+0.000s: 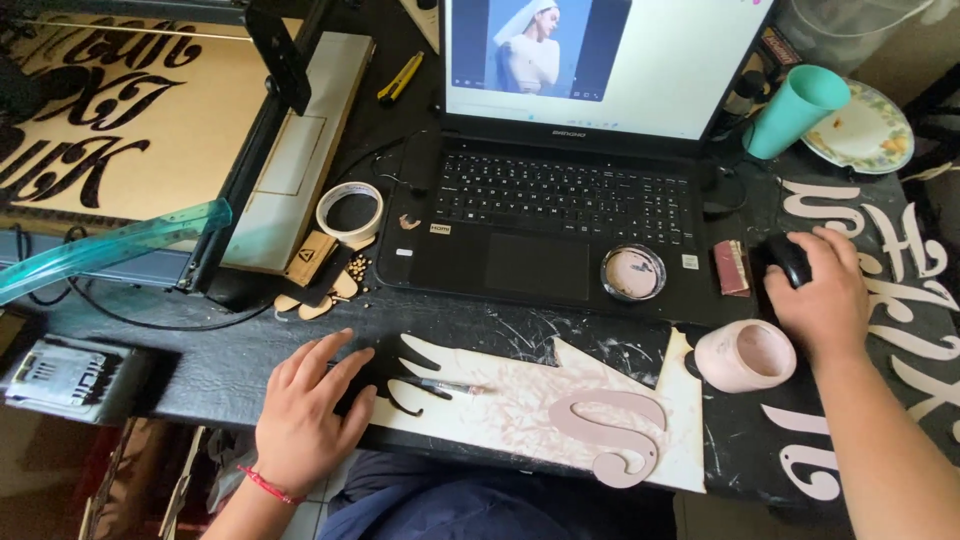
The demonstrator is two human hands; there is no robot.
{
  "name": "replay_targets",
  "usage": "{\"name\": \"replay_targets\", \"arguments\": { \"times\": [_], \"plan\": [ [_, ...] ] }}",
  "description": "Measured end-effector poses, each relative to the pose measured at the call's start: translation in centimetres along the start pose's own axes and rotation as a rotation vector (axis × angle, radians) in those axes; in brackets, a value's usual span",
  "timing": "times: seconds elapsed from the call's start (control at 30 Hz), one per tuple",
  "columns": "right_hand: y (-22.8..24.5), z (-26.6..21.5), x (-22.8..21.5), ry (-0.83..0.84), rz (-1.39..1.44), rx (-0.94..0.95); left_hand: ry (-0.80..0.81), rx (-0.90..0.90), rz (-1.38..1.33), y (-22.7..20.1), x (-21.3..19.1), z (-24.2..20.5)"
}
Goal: The person paints a white wooden letter 'S' with a light pink substance using a brush. They dip the brush into a container to reload the paint. After painting, they place the brush down and use a laptop and mouse.
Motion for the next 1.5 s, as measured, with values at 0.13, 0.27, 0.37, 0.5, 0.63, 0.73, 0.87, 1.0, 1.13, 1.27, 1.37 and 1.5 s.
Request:
{"name": "replay_targets", "arguments": {
  "times": [0.13, 0.27, 0.37, 0.5, 0.63, 0.73, 0.87, 1.0, 1.13, 1.27, 1.37, 1.5],
  "plan": [
    [-1.1, 0.4, 0.7, -0.015, -0.009, -0.051, -0.003, 0.000, -0.002, -0.2, -0.3, 0.1],
    [-0.8, -0.1, 0.7, -0.060, -0.017, -0.146, -0.002, -0.007, -0.003, -0.1, -0.2, 0.0],
    [-0.9, 0.0, 0.8, -0.101, -0.037, -0.152, -0.001, -0.001, 0.006, 0.0, -0.2, 0.1],
    [-2.2, 0.5, 1.6, -0.124, -0.097, -0.175, 0.007, 0.008, 0.003, 0.0, -0.2, 0.0],
    [-2.0, 0.5, 1.4, -0.081, -0.077, -0.143, 0.010, 0.001, -0.006, -0.1, -0.3, 0.1],
    [-2.4, 0.7, 1.6, -0.048, -0.050, -0.107, 0.001, 0.014, 0.001, -0.2, -0.5, 0.2],
    [-3.3, 0.8, 2.1, -0.096, -0.077, -0.187, 0.002, 0.022, 0.001, -0.1, -0.4, 0.1],
    [-2.3, 0.5, 1.6, -0.096, -0.078, -0.160, -0.009, 0.019, -0.004, -0.2, -0.5, 0.2],
    [-1.6, 0.4, 1.2, -0.070, -0.065, -0.115, 0.004, 0.017, 0.004, -0.2, -0.5, 0.3],
    [-3.0, 0.7, 2.0, -0.106, -0.116, -0.110, 0.017, 0.010, -0.006, -0.2, -0.4, 0.0],
    [-3.1, 0.9, 1.7, -0.215, -0.150, -0.226, 0.001, 0.012, -0.013, -0.3, -0.5, 0.2],
    [-1.3, 0.3, 0.7, -0.118, -0.070, -0.138, 0.014, -0.022, 0.000, 0.0, 0.1, 0.0]
  ]
}}
Point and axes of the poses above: each hand's wrist, its own z-axis towards the middle knuckle, its own x-axis out of the palm, y = z × x, the point moved 4 cm from there along z, towards the middle knuckle, and after that the axes turned 12 degrees about y, right-handed, at the moved point
